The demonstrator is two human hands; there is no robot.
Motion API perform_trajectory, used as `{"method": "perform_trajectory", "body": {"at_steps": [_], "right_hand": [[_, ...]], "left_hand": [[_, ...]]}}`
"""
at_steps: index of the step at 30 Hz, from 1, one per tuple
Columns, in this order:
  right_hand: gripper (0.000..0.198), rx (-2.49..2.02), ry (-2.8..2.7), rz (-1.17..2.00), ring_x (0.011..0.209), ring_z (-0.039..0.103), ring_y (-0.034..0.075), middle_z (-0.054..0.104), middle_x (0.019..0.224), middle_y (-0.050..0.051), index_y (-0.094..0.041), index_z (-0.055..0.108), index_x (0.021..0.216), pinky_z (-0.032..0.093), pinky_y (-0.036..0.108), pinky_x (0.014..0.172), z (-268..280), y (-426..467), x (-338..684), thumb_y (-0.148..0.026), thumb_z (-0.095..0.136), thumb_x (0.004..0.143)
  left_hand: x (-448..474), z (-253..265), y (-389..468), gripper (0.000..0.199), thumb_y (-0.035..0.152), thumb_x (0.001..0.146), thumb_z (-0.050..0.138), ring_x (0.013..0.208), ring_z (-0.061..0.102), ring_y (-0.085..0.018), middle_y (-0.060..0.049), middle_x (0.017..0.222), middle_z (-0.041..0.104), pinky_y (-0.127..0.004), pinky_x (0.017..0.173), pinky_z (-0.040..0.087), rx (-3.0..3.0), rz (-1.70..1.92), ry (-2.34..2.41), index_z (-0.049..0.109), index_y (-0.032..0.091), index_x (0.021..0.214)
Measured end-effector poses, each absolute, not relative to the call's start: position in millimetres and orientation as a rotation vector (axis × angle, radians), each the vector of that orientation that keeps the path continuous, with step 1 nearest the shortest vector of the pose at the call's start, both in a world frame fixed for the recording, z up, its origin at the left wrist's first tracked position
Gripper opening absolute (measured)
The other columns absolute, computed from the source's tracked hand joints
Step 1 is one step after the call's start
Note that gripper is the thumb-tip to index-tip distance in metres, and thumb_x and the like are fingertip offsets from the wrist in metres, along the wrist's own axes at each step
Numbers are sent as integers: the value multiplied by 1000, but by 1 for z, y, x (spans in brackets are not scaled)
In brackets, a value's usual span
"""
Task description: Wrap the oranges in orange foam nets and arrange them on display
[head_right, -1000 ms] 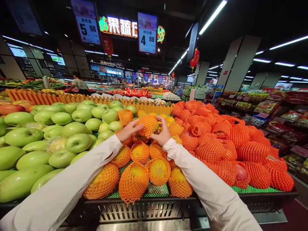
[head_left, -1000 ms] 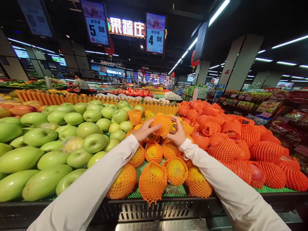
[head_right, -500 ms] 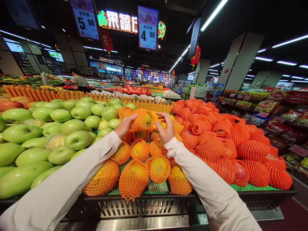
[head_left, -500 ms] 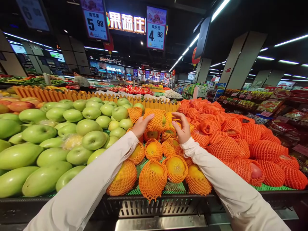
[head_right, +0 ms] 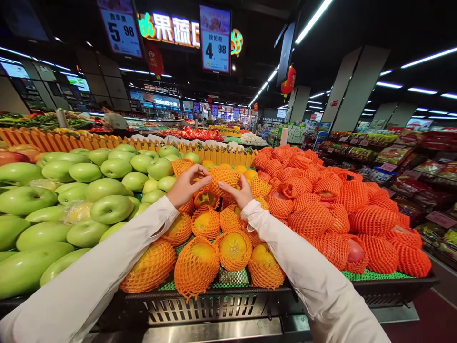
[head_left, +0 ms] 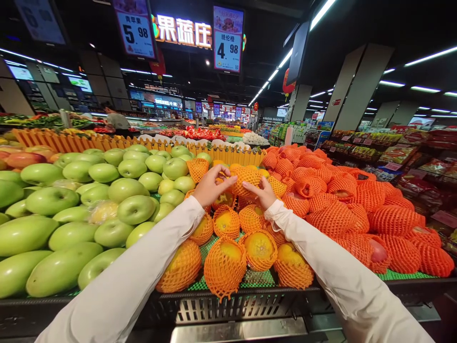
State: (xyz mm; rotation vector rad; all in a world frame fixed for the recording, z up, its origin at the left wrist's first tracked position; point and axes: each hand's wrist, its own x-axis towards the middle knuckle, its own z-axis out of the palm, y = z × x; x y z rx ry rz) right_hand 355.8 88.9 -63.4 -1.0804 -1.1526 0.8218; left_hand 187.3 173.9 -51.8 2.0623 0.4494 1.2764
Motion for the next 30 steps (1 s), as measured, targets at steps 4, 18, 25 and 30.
{"method": "perform_trajectory", "body": {"at_steps": [4, 18, 25, 30], "right_hand": [[108, -1075, -1048, 922, 105, 60, 4, 50, 132, 8, -13, 40, 137, 56, 11, 87, -62, 85, 353, -50, 86, 47], [96, -835, -1011, 1032, 109, 60, 8, 56, 118, 6, -10, 43, 123, 59, 15, 86, -60, 81, 349, -42, 88, 45], [99, -840, -893, 1079, 107, 61, 13, 54, 123, 7, -9, 41, 123, 61, 23, 86, -62, 84, 350, -45, 87, 43], [91, -847, -824, 1067, 111, 61, 10, 57, 114, 4, -11, 39, 127, 61, 26, 93, -60, 84, 354, -48, 81, 55]], "left_hand": [[189, -49, 167, 42, 49, 74, 80, 73, 52, -12, -5, 95, 56, -25, 61, 44, 2194, 1331, 309, 60, 15, 90], [190, -43, 157, 32, 40, 82, 75, 81, 53, -12, -2, 86, 55, -25, 75, 47, 1928, 1277, 53, 54, 16, 87], [183, -41, 165, 43, 30, 70, 85, 74, 52, -9, 1, 84, 54, -24, 71, 45, 1884, 1189, 101, 50, 16, 89], [180, -46, 172, 46, 29, 68, 85, 72, 52, -10, 1, 85, 56, -24, 68, 44, 2035, 910, 135, 50, 16, 94]]}}
